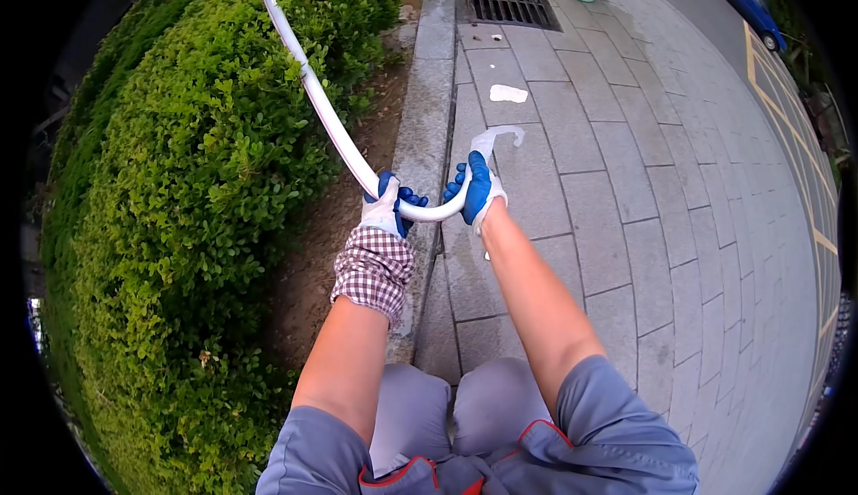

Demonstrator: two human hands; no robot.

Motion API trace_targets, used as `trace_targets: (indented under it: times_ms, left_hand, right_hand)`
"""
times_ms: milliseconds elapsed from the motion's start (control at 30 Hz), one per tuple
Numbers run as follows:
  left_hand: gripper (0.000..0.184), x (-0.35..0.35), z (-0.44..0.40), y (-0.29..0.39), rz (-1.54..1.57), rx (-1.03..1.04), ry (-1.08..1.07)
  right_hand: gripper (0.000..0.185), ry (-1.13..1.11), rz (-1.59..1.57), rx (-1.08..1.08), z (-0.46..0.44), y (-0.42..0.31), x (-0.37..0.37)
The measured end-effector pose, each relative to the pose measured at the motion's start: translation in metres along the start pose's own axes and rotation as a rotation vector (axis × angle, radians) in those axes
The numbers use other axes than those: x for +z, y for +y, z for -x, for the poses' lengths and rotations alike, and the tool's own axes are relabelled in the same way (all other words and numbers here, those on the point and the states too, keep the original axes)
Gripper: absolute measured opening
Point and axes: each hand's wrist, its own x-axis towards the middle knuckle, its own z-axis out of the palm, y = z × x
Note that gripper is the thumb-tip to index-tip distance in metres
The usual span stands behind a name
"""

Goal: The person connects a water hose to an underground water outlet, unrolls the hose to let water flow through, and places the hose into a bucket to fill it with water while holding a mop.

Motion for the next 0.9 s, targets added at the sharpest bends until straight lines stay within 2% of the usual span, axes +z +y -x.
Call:
trace_targets:
  times_ms: [267,467,567,600,733,833,900]
  left_hand:
    - [0.022,0.005,0.007,0.001,0.040,0.002,0.014]
    - [0.022,0.008,0.000,0.001,-0.026,0.025,0.036]
    - [0.022,0.007,-0.003,-0.001,-0.061,0.059,0.019]
    - [0.027,0.005,-0.004,-0.001,-0.078,0.082,-0.008]
    - [0.023,-0.001,-0.001,-0.002,-0.036,0.045,0.006]
    - [0.024,0.003,-0.002,-0.004,-0.045,0.049,0.016]
    - [0.022,0.004,-0.006,-0.007,-0.098,0.015,0.010]
  right_hand:
    - [0.030,0.014,0.063,-0.011,-0.005,-0.006,0.007]
    - [0.030,0.084,-0.177,0.126,-0.030,0.015,-0.011]
    - [0.030,0.084,-0.338,0.062,-0.026,0.028,-0.019]
    - [0.030,0.067,-0.334,0.061,-0.026,0.030,-0.020]
    - [0.027,0.035,-0.107,0.132,-0.033,0.024,-0.019]
    - [0.026,0.105,-0.082,0.208,-0.033,0.014,-0.013]
    - [0.022,0.228,-0.074,0.202,-0.030,0.007,-0.009]
